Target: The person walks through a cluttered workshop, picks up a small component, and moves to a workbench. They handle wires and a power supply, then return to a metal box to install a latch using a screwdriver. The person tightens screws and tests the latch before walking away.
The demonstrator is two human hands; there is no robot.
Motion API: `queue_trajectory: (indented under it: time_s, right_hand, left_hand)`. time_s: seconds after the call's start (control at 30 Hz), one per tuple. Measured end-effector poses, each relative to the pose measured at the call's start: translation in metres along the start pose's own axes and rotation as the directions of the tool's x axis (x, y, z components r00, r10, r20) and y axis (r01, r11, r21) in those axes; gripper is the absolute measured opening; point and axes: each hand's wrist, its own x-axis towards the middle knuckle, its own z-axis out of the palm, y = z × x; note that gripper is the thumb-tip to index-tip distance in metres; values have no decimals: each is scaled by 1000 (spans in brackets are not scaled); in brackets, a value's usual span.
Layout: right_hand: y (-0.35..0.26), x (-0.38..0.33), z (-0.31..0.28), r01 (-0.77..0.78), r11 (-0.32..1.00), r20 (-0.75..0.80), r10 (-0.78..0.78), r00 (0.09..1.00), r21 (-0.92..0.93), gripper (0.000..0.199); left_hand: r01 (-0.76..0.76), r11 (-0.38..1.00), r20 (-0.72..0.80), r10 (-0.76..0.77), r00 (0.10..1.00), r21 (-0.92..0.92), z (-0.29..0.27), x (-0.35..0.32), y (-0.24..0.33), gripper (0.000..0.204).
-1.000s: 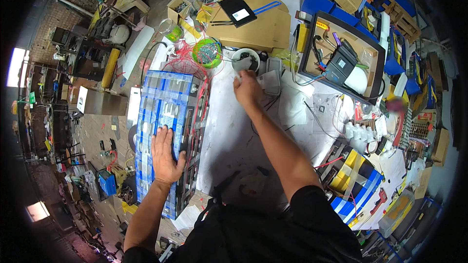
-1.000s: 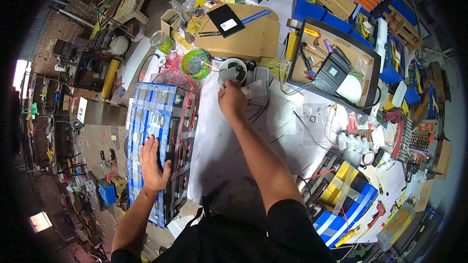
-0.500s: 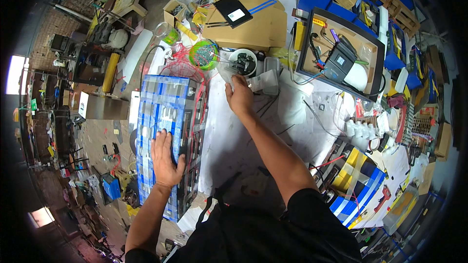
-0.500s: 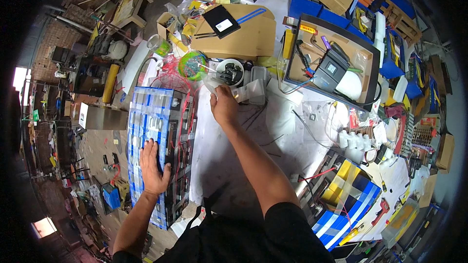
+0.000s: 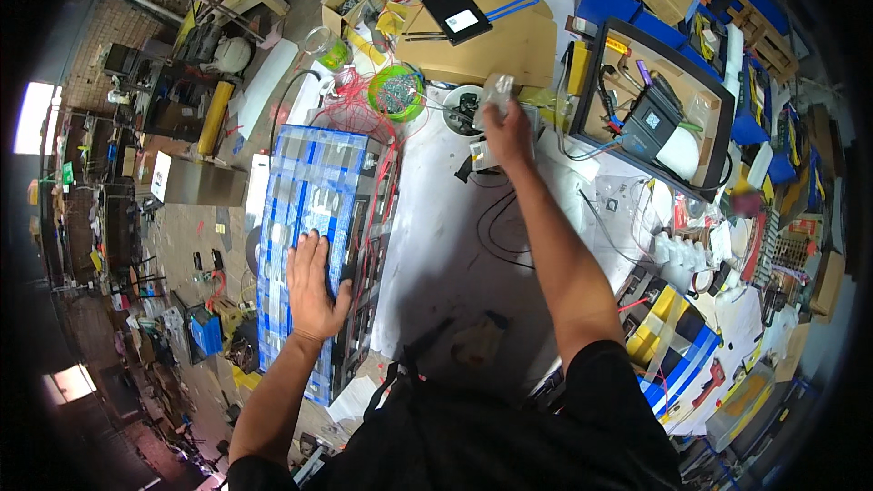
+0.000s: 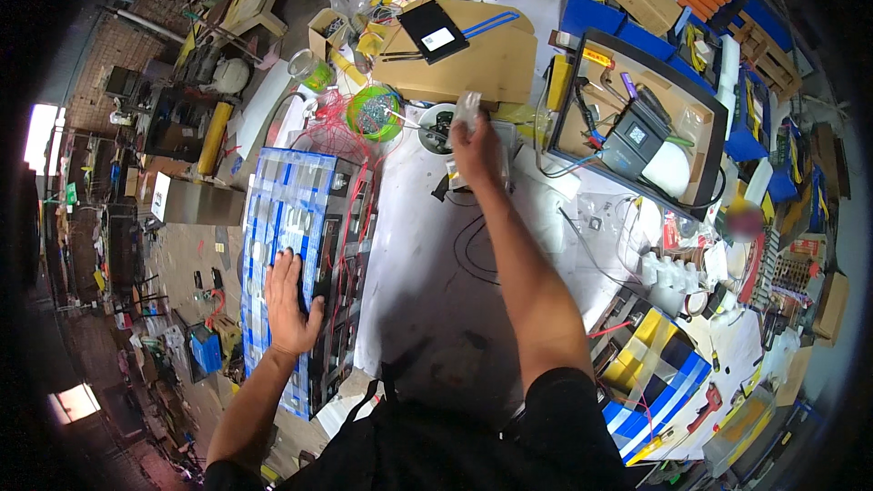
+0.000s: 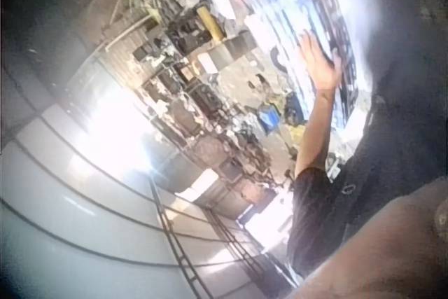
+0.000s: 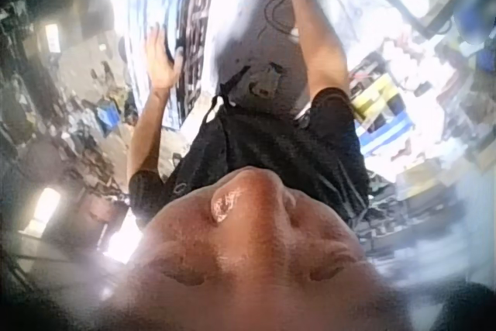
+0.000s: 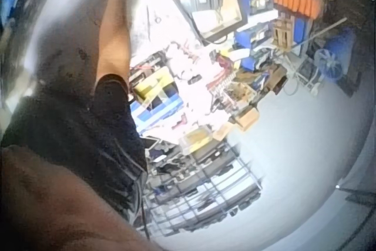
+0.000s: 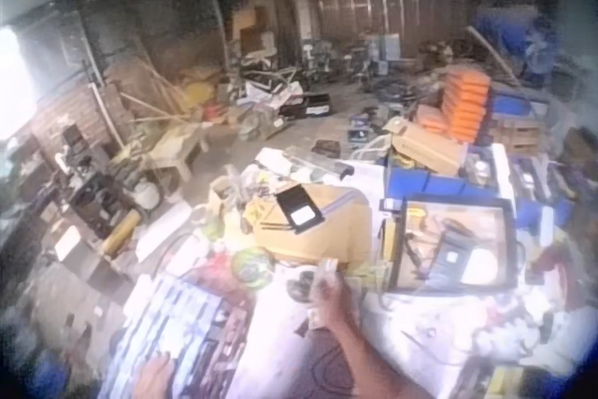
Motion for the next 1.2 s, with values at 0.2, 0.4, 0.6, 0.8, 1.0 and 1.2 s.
queue_trajectory:
  time_s: [0.2,0.4,0.6,0.8,1.0,1.2]
  right_hand:
    - [8,33,-36,-139,963,149,107,983,230,31]
    - [10,34,-41,-141,968,211,96,973,209,28]
    - [13,35,-28,-27,999,235,18,972,34,25]
    - [-21,28,-28,161,963,-80,-182,980,-214,27]
    - [-32,-12,-20,527,816,-58,-553,831,-237,30]
    - [-48,-105,0,488,865,60,-496,866,120,28]
  left_hand:
    - [8,1000,-1,-8,1000,-10,-1,0,-1,78]
    - [18,1000,11,-17,1000,-12,-5,4,1,79]
    - [13,1000,20,-13,1000,-26,-2,4,-1,80]
    - [26,1000,18,-26,1000,-4,-1,3,-1,80]
    - [20,1000,20,-20,1000,1,1,2,-4,81]
    - [6,1000,21,-6,1000,-5,1,4,-2,81]
